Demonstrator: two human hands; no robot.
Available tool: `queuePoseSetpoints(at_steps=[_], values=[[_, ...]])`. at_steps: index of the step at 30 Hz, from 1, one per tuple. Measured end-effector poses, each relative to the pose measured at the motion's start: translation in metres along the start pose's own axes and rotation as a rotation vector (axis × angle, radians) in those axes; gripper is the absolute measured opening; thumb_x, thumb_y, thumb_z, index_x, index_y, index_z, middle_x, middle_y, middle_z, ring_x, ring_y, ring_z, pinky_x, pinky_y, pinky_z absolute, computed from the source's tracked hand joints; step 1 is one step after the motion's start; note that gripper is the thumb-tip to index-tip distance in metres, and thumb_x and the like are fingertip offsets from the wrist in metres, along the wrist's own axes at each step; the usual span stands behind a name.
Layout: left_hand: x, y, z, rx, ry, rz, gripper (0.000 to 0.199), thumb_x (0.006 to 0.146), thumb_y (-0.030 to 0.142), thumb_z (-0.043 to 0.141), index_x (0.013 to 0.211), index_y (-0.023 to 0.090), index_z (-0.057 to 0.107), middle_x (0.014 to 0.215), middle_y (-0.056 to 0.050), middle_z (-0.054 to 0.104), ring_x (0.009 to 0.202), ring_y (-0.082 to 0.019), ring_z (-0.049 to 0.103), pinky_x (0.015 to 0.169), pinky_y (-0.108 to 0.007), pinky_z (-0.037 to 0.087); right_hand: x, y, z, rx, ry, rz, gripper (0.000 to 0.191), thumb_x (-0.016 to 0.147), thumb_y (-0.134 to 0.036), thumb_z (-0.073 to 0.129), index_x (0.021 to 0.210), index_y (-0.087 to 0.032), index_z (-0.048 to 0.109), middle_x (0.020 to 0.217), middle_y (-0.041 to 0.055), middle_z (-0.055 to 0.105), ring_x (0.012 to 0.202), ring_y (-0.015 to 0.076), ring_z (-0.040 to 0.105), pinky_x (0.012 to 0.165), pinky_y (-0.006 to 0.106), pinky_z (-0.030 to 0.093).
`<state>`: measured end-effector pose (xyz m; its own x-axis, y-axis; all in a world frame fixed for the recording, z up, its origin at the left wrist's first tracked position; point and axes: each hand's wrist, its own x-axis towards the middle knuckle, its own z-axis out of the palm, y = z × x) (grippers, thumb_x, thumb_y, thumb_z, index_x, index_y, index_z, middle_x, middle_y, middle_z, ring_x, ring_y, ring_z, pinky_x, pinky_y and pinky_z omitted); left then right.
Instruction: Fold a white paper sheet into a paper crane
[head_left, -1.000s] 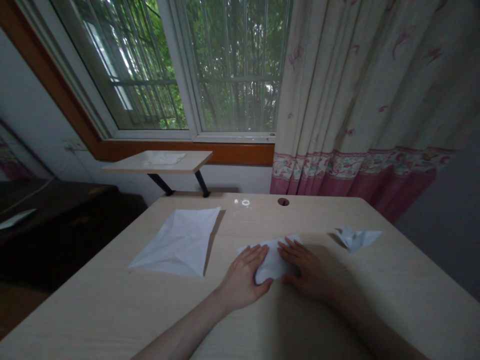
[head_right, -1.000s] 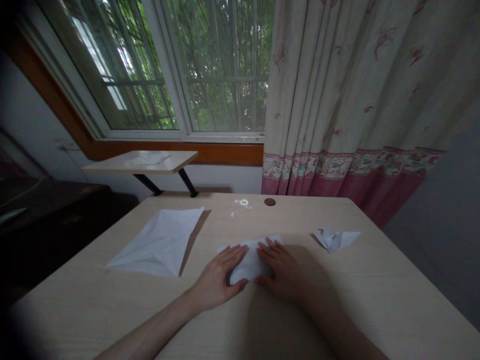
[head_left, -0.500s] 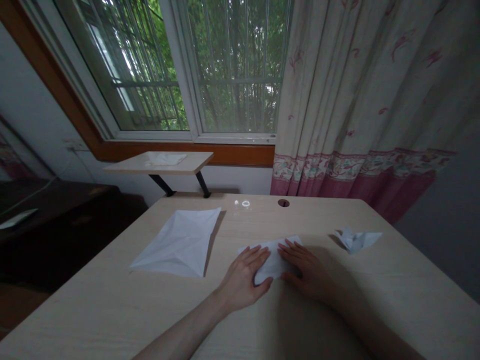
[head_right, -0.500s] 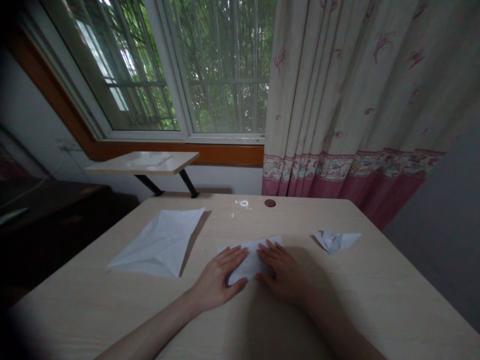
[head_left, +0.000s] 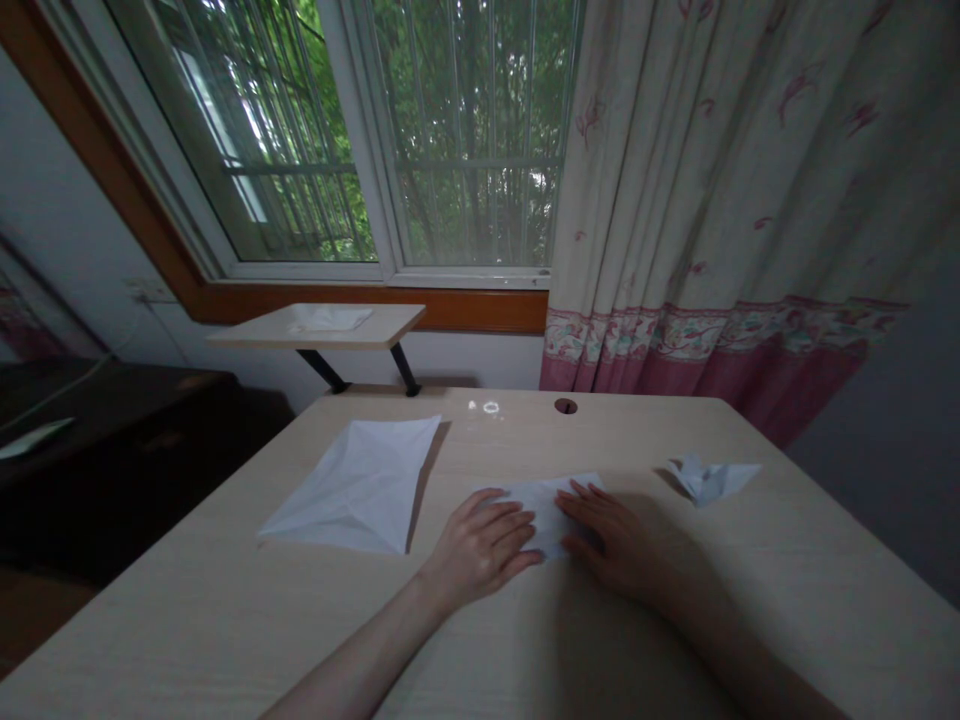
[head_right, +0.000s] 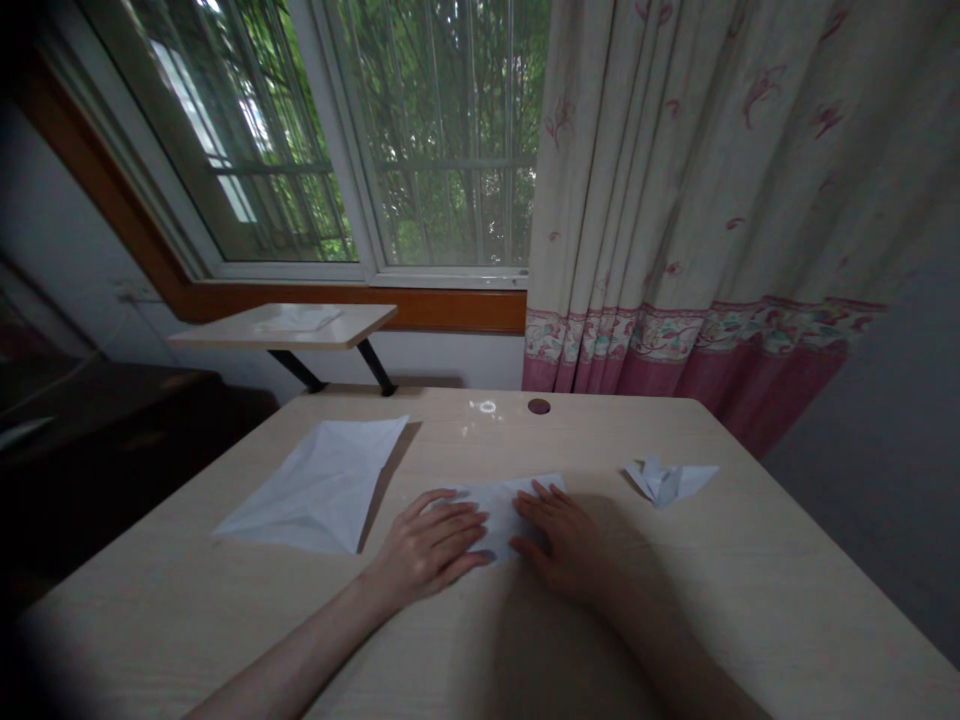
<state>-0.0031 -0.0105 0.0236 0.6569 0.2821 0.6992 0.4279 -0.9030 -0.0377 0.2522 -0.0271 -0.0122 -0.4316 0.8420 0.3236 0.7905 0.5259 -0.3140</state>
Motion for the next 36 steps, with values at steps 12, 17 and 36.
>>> queuePoseSetpoints(at_steps=[12,17,36], values=[[0.004,0.000,-0.008,-0.156,-0.015,-0.187,0.033,0.079,0.017,0.054,0.110,0.020,0.062,0.107,-0.006,0.072,0.091,-0.021,0.068,0.084,-0.037,0.052,-0.001,0.001,-0.001,-0.022,0.040,-0.026,0.041,0.093,-0.035,0.050,0.133,-0.026,0.054,0.131,0.0073,0.059,0.125,0.0263,0.052,0.106,0.052,0.041],[0.000,-0.001,-0.007,-0.181,0.074,-0.199,0.023,0.083,0.015,0.055,0.104,0.020,0.062,0.102,-0.006,0.073,0.086,-0.019,0.069,0.079,-0.034,0.053,-0.002,0.003,-0.003,-0.035,0.077,-0.063,0.042,0.093,-0.034,0.049,0.134,-0.028,0.052,0.133,0.0063,0.058,0.125,0.0255,0.052,0.108,0.053,0.037],[0.002,0.004,-0.007,-0.301,0.262,-0.302,0.017,0.091,0.014,0.055,0.103,0.020,0.064,0.100,-0.007,0.073,0.091,-0.019,0.070,0.078,-0.031,0.056,-0.015,-0.013,-0.014,-0.349,0.374,-0.279,0.054,0.092,-0.012,0.040,0.141,-0.035,0.039,0.133,-0.0011,0.059,0.121,0.0197,0.054,0.113,0.047,0.023]])
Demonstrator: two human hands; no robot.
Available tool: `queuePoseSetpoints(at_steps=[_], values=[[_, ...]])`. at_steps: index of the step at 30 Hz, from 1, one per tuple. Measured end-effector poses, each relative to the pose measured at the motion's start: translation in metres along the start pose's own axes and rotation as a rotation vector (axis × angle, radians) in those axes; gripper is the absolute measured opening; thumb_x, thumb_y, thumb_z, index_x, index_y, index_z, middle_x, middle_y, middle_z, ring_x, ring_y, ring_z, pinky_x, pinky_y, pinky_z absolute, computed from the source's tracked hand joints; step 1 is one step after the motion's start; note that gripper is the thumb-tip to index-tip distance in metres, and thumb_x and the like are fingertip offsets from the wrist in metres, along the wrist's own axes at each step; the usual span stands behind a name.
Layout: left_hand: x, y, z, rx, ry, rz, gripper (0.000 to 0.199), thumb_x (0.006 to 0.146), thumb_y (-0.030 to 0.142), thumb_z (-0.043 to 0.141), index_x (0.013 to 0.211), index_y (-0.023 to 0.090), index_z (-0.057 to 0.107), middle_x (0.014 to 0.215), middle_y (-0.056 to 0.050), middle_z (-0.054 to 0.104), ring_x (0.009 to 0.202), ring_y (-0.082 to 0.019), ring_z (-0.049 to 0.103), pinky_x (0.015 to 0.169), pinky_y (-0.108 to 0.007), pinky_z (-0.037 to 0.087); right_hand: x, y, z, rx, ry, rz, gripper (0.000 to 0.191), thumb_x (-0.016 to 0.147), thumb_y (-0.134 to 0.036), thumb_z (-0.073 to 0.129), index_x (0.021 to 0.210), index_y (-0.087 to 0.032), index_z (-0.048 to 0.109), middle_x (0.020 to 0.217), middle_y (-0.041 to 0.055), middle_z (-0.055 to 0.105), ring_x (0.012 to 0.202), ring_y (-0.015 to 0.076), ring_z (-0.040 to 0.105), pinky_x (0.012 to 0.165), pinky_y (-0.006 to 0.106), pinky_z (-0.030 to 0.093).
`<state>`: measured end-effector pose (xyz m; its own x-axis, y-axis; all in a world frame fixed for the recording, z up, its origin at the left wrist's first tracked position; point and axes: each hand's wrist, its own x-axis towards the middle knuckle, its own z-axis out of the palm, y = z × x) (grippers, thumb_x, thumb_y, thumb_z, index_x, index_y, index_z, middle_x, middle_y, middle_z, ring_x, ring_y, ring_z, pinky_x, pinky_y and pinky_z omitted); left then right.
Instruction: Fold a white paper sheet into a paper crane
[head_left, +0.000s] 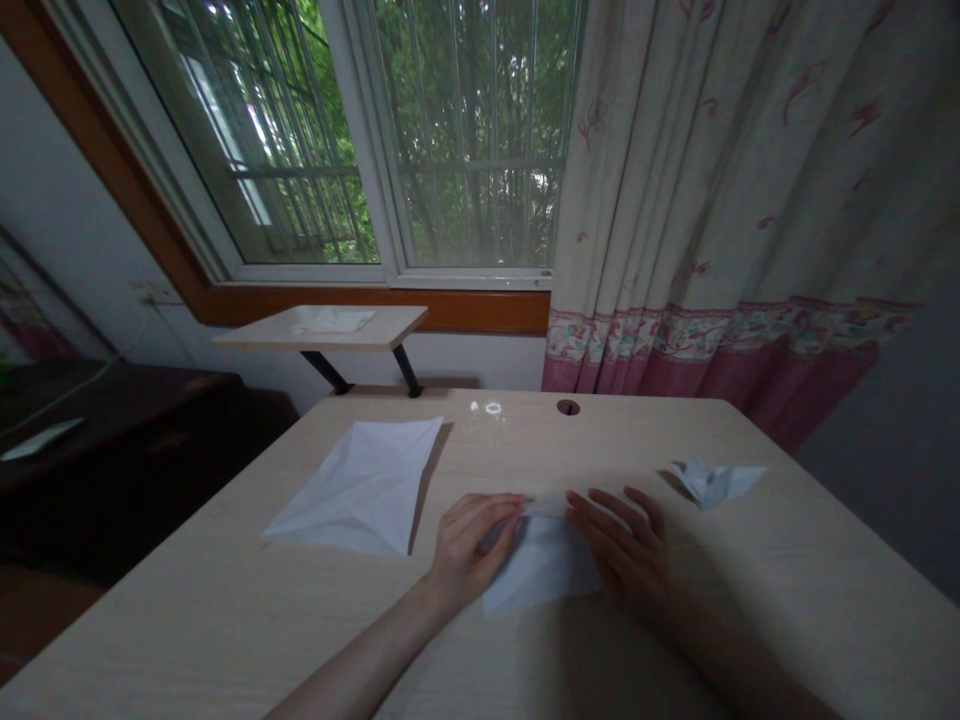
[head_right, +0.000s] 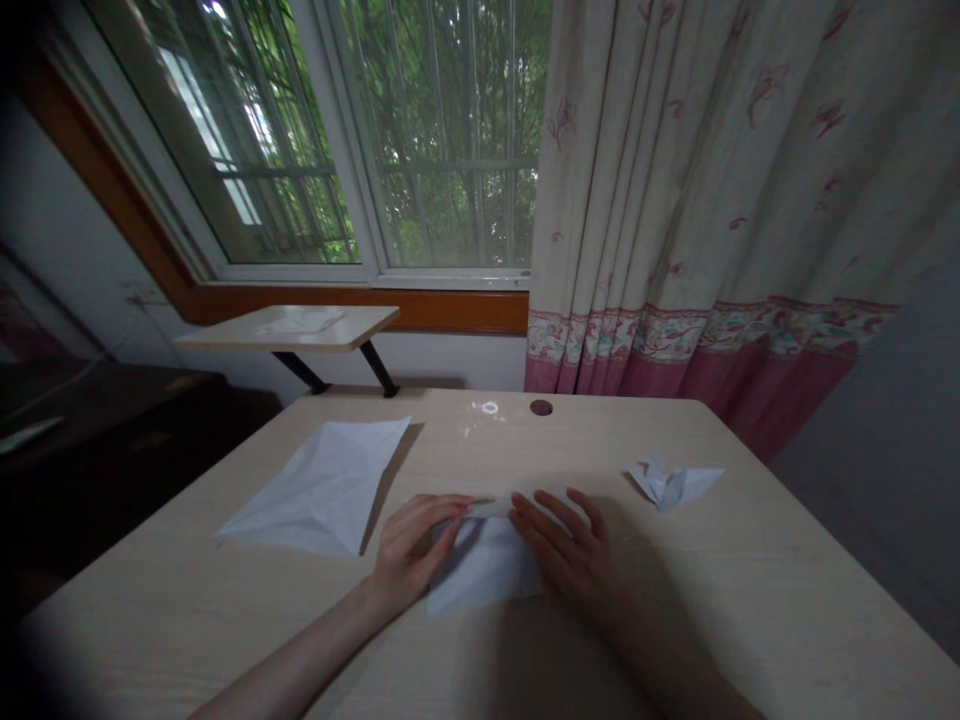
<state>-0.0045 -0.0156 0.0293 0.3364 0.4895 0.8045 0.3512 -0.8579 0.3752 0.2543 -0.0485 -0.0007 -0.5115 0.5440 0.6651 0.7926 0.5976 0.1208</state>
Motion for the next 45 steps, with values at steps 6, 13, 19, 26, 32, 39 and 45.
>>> queuePoseSetpoints(at_steps=[6,13,19,26,32,39,45], values=[[-0.002,0.003,0.000,-0.068,0.050,-0.031,0.020,0.090,0.009,0.055,0.105,0.020,0.062,0.101,-0.007,0.072,0.094,-0.019,0.068,0.081,-0.031,0.056,0.000,-0.005,-0.006,-0.042,0.113,0.002,0.058,0.090,-0.008,0.044,0.138,-0.040,0.042,0.115,-0.0041,0.070,0.106,0.0171,0.061,0.112,0.041,0.016],[-0.003,0.002,0.002,0.015,0.200,-0.102,0.024,0.091,0.018,0.056,0.115,0.021,0.053,0.107,-0.009,0.065,0.104,-0.022,0.062,0.088,-0.039,0.053,0.000,-0.005,0.003,0.008,0.104,0.072,0.061,0.090,-0.010,0.043,0.142,-0.041,0.036,0.117,-0.0037,0.069,0.108,0.0198,0.059,0.106,0.041,0.023],[-0.003,0.001,0.002,0.191,0.277,-0.061,0.021,0.090,0.014,0.055,0.109,0.022,0.054,0.112,-0.008,0.056,0.104,-0.022,0.059,0.089,-0.040,0.052,0.006,0.002,0.013,0.029,0.128,0.160,0.066,0.087,-0.009,0.045,0.146,-0.037,0.031,0.127,0.0010,0.063,0.115,0.0242,0.053,0.103,0.046,0.027],[-0.006,-0.004,0.002,0.328,0.077,0.021,0.020,0.087,0.012,0.053,0.102,0.023,0.060,0.120,-0.009,0.055,0.113,-0.027,0.052,0.096,-0.047,0.044,0.011,0.006,0.021,0.023,0.096,0.245,0.060,0.086,-0.008,0.042,0.141,-0.033,0.039,0.135,0.0056,0.055,0.123,0.0275,0.047,0.100,0.048,0.031],[-0.005,-0.005,0.005,0.284,-0.132,0.089,0.024,0.086,0.009,0.046,0.102,0.022,0.059,0.119,-0.008,0.062,0.111,-0.024,0.055,0.097,-0.046,0.042,0.010,0.009,0.028,0.015,0.052,0.292,0.054,0.086,-0.009,0.042,0.136,-0.031,0.043,0.138,0.0057,0.052,0.126,0.0270,0.044,0.102,0.048,0.029],[-0.004,-0.005,0.008,0.235,-0.354,-0.006,0.025,0.086,0.012,0.048,0.103,0.021,0.063,0.113,-0.006,0.068,0.103,-0.022,0.062,0.090,-0.039,0.049,0.004,0.014,0.038,-0.038,0.040,0.324,0.044,0.086,-0.009,0.043,0.126,-0.026,0.052,0.136,0.0064,0.055,0.126,0.0248,0.045,0.105,0.045,0.027],[-0.010,-0.009,0.011,0.252,-0.471,-0.072,0.025,0.087,0.025,0.055,0.109,0.023,0.067,0.117,-0.004,0.069,0.106,-0.024,0.065,0.092,-0.042,0.051,-0.006,0.025,0.046,-0.084,-0.022,0.409,0.038,0.086,-0.013,0.044,0.119,-0.023,0.058,0.132,0.0069,0.058,0.123,0.0248,0.048,0.105,0.045,0.028]])
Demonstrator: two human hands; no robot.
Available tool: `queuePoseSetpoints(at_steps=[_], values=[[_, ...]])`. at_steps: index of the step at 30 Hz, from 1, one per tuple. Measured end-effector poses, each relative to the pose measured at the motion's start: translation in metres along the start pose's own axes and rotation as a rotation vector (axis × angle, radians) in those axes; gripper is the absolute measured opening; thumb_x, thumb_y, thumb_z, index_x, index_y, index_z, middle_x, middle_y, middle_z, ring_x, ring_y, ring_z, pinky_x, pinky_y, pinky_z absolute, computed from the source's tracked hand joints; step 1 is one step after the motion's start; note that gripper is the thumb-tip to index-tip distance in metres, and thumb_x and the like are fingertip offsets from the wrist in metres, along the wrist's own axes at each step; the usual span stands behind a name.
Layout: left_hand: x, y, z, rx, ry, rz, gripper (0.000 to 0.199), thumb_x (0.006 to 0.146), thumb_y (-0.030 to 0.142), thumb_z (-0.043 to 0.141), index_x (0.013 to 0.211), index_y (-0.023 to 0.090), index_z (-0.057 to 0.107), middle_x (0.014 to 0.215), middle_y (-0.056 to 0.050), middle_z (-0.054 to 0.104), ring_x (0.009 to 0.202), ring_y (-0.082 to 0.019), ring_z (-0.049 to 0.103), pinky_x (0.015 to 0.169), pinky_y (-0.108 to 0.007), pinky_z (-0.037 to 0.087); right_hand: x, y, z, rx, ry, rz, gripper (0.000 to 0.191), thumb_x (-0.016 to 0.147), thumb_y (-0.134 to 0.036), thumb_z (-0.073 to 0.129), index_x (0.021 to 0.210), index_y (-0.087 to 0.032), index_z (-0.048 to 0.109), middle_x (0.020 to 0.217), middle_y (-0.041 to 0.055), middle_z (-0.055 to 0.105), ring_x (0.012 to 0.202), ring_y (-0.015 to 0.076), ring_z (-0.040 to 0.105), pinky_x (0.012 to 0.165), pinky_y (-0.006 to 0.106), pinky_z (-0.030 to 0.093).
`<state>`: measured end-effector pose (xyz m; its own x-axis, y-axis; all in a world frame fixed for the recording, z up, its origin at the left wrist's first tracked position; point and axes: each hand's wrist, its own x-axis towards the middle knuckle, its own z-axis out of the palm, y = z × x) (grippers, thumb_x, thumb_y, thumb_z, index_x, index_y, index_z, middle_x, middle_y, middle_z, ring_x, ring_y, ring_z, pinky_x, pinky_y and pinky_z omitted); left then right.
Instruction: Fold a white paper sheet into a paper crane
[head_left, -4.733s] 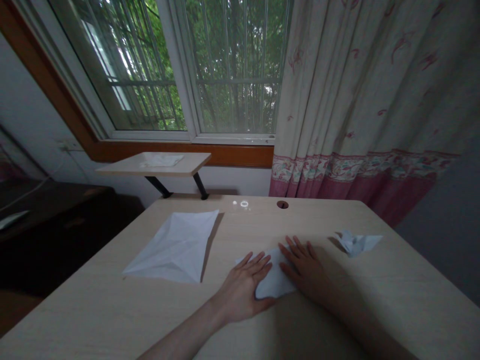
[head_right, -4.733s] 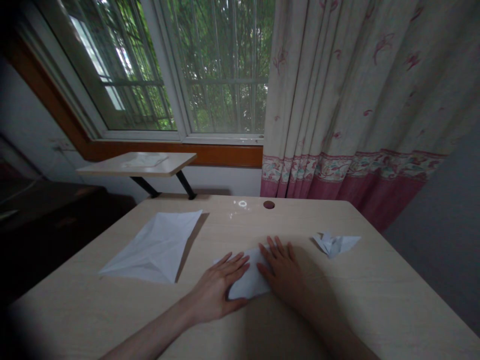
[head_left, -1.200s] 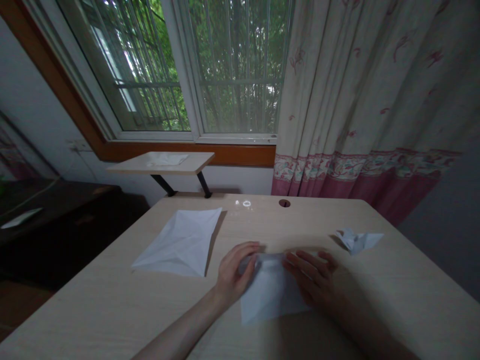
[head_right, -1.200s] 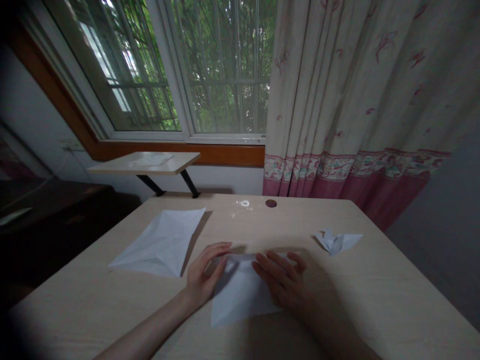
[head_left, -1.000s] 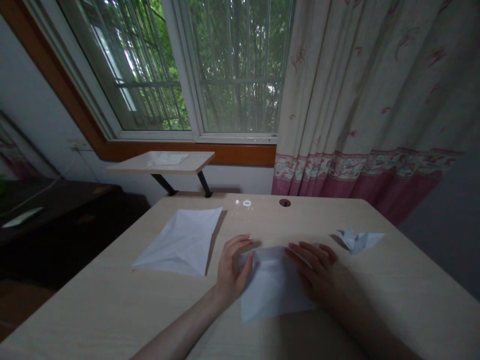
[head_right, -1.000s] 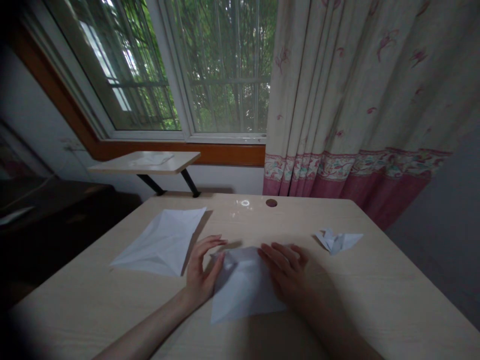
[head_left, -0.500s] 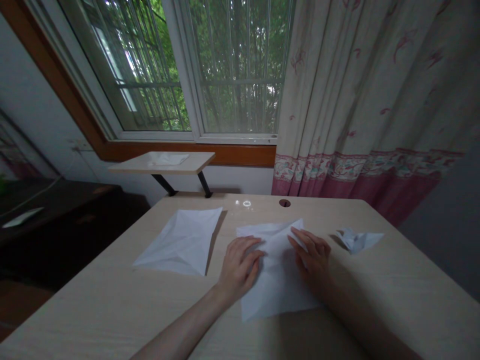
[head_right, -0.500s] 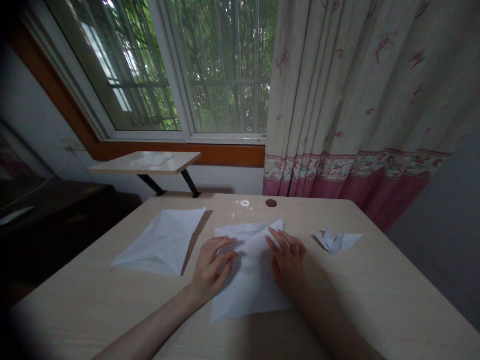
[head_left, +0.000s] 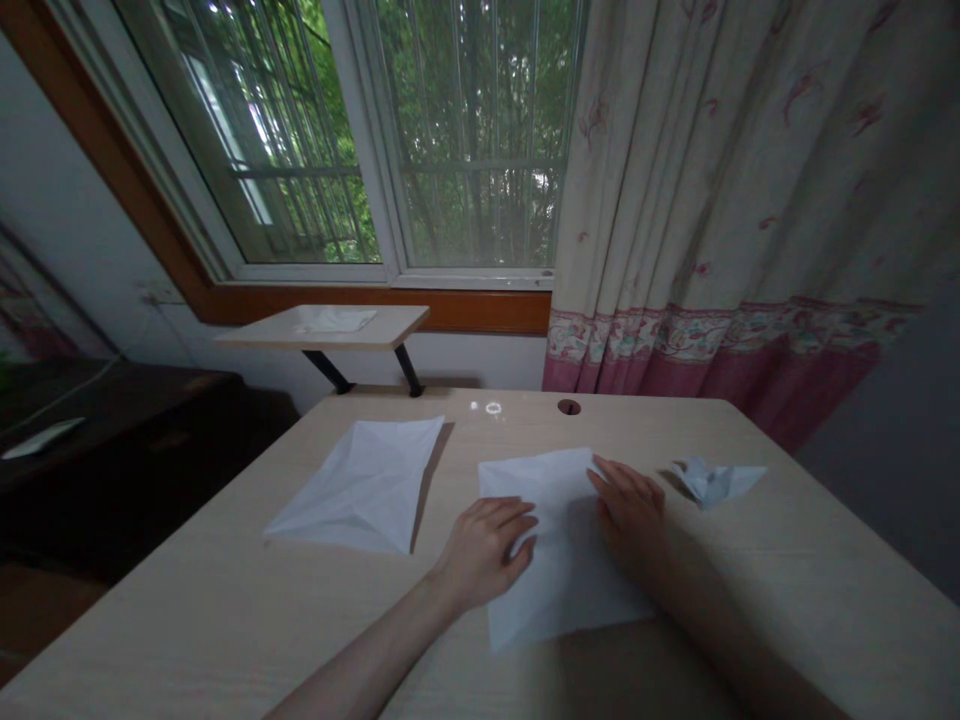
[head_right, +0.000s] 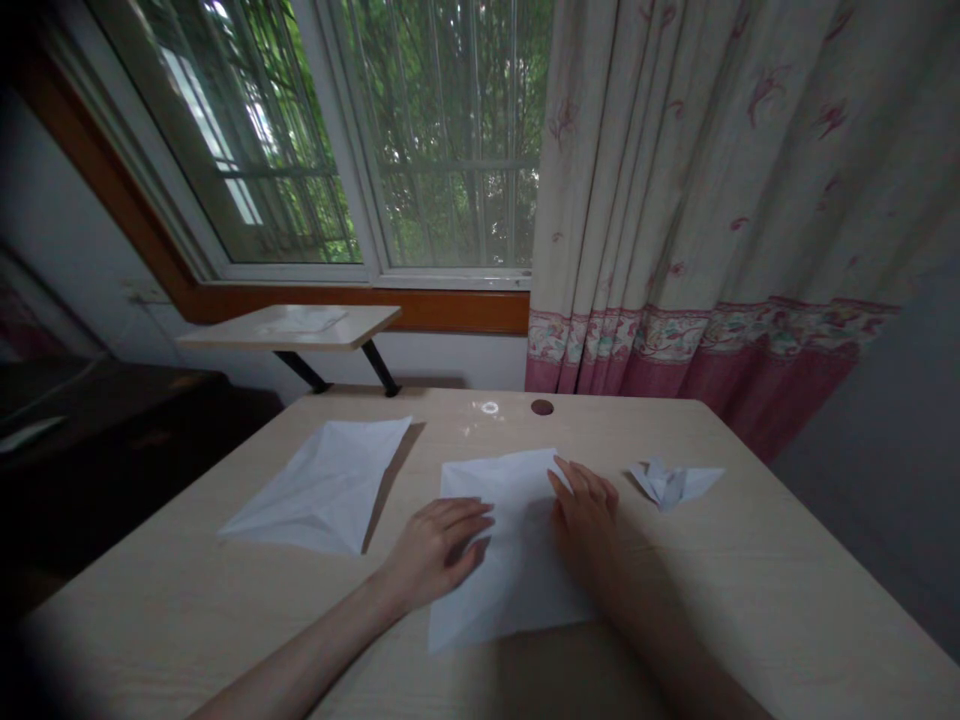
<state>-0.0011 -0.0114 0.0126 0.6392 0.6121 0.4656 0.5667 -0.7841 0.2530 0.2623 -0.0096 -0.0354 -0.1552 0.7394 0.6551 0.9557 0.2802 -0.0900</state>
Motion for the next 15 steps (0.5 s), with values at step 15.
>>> queuePoseSetpoints(at_steps=[15], values=[[0.003,0.003,-0.002,0.100,-0.231,-0.107,0.037,0.089,0.030,0.055,0.125,0.023,0.061,0.137,-0.007,0.054,0.127,-0.026,0.051,0.103,-0.042,0.045,0.007,0.020,0.010,0.210,-0.226,0.361,0.040,0.086,-0.032,0.043,0.115,-0.021,0.068,0.130,0.0106,0.060,0.120,0.0305,0.051,0.100,0.050,0.039]])
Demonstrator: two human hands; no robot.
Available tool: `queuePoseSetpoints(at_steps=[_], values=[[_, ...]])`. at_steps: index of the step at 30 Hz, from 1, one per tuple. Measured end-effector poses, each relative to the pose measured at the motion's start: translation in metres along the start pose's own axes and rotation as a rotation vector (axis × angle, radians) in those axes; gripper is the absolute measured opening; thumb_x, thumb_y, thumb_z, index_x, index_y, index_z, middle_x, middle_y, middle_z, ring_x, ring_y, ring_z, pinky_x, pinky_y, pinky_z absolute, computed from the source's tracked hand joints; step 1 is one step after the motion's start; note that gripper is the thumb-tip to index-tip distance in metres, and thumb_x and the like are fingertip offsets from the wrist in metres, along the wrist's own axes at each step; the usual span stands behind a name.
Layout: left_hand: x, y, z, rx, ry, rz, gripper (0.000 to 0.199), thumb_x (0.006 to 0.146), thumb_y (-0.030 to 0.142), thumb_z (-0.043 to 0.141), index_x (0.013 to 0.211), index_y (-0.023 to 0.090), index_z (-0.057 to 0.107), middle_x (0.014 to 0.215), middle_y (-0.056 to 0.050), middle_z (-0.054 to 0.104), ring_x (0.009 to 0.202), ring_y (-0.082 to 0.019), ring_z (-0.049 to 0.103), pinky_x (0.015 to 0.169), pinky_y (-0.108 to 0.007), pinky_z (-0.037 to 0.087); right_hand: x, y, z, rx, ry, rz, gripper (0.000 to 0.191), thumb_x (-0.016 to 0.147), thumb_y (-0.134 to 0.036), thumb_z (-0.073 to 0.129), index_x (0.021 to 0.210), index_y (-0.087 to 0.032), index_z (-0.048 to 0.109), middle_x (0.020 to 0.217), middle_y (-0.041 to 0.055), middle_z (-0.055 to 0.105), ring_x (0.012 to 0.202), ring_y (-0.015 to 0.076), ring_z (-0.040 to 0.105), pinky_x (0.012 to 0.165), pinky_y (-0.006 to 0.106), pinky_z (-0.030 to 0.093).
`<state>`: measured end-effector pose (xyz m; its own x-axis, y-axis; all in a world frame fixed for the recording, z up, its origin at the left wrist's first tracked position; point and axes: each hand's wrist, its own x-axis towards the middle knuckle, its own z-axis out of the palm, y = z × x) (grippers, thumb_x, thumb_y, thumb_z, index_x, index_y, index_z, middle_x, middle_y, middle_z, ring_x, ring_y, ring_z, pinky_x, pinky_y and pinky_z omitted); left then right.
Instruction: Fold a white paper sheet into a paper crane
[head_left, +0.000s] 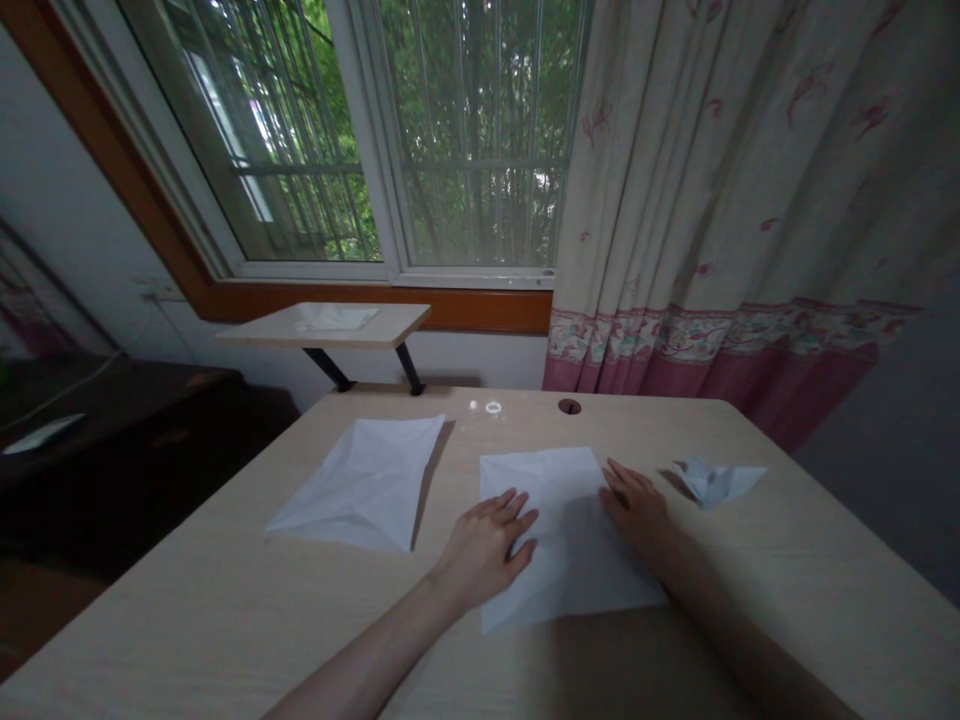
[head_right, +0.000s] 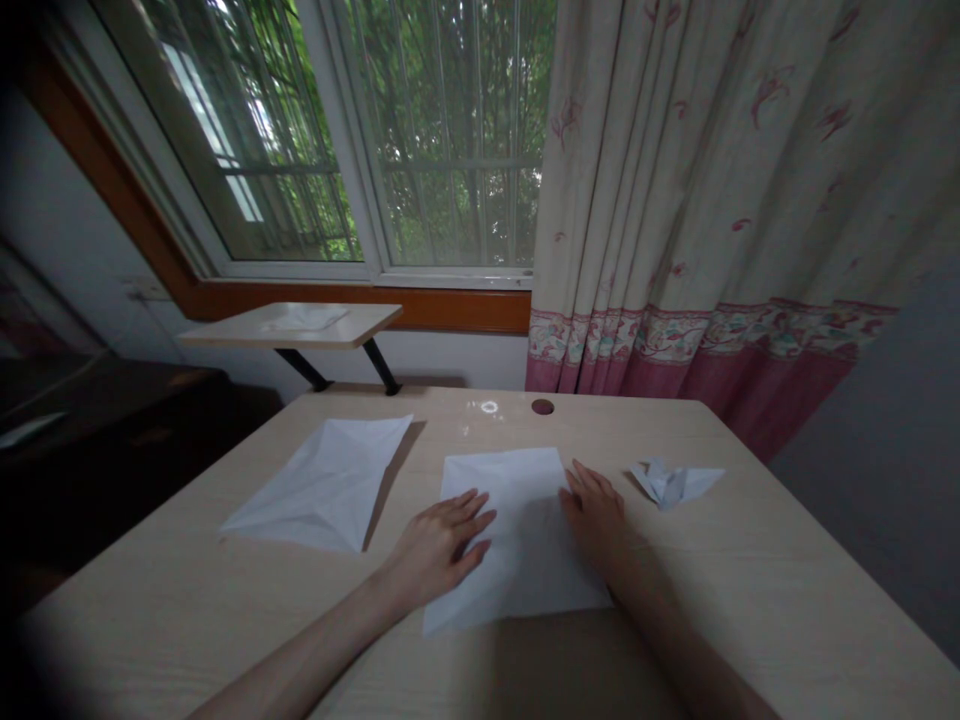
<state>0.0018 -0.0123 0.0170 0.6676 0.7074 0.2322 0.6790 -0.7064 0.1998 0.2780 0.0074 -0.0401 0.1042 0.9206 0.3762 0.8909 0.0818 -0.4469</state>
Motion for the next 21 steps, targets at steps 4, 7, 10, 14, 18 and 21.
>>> queuePoseSetpoints(at_steps=[4,7,10,14,18,21], values=[[0.000,0.001,-0.003,0.018,-0.032,-0.012,0.042,0.090,0.041,0.056,0.128,0.024,0.058,0.140,-0.007,0.051,0.130,-0.028,0.047,0.104,-0.043,0.044,0.005,0.003,-0.005,0.141,0.029,0.004,0.039,0.084,-0.036,0.045,0.109,-0.023,0.071,0.113,0.0096,0.068,0.104,0.0286,0.059,0.093,0.046,0.045],[0.000,0.002,-0.003,0.025,-0.034,-0.024,0.048,0.087,0.049,0.058,0.130,0.026,0.056,0.142,-0.006,0.049,0.131,-0.030,0.045,0.104,-0.046,0.042,0.006,0.002,-0.008,0.222,0.002,0.006,0.043,0.085,-0.039,0.043,0.113,-0.021,0.070,0.100,0.0097,0.072,0.093,0.0260,0.064,0.086,0.041,0.049],[-0.001,0.002,-0.001,0.016,-0.027,-0.028,0.057,0.083,0.058,0.059,0.131,0.027,0.055,0.143,-0.007,0.048,0.132,-0.031,0.043,0.104,-0.048,0.040,0.004,-0.002,-0.011,0.398,-0.049,0.072,0.045,0.083,-0.041,0.049,0.118,-0.021,0.067,0.099,0.0093,0.074,0.093,0.0258,0.066,0.084,0.038,0.050],[-0.003,0.004,0.001,-0.009,-0.036,-0.035,0.073,0.075,0.071,0.060,0.133,0.027,0.053,0.146,-0.008,0.045,0.134,-0.033,0.039,0.106,-0.050,0.036,0.003,-0.006,-0.016,0.600,-0.085,0.146,0.045,0.078,-0.041,0.056,0.116,-0.021,0.069,0.105,0.0078,0.073,0.093,0.0269,0.067,0.081,0.037,0.052],[-0.004,0.008,0.003,-0.042,-0.068,-0.052,0.091,0.068,0.081,0.055,0.139,0.025,0.047,0.150,-0.009,0.038,0.137,-0.036,0.033,0.109,-0.052,0.031,0.002,-0.010,-0.022,0.751,-0.110,0.191,0.053,0.078,-0.046,0.059,0.122,-0.018,0.064,0.106,0.0061,0.073,0.093,0.0271,0.067,0.078,0.037,0.053],[-0.005,0.009,0.004,-0.056,-0.092,-0.061,0.096,0.067,0.084,0.053,0.141,0.024,0.043,0.152,-0.010,0.033,0.139,-0.037,0.029,0.111,-0.054,0.028,0.002,-0.018,-0.029,0.856,-0.150,0.224,0.060,0.078,-0.050,0.061,0.127,-0.016,0.061,0.103,0.0064,0.074,0.092,0.0281,0.067,0.075,0.037,0.054]])
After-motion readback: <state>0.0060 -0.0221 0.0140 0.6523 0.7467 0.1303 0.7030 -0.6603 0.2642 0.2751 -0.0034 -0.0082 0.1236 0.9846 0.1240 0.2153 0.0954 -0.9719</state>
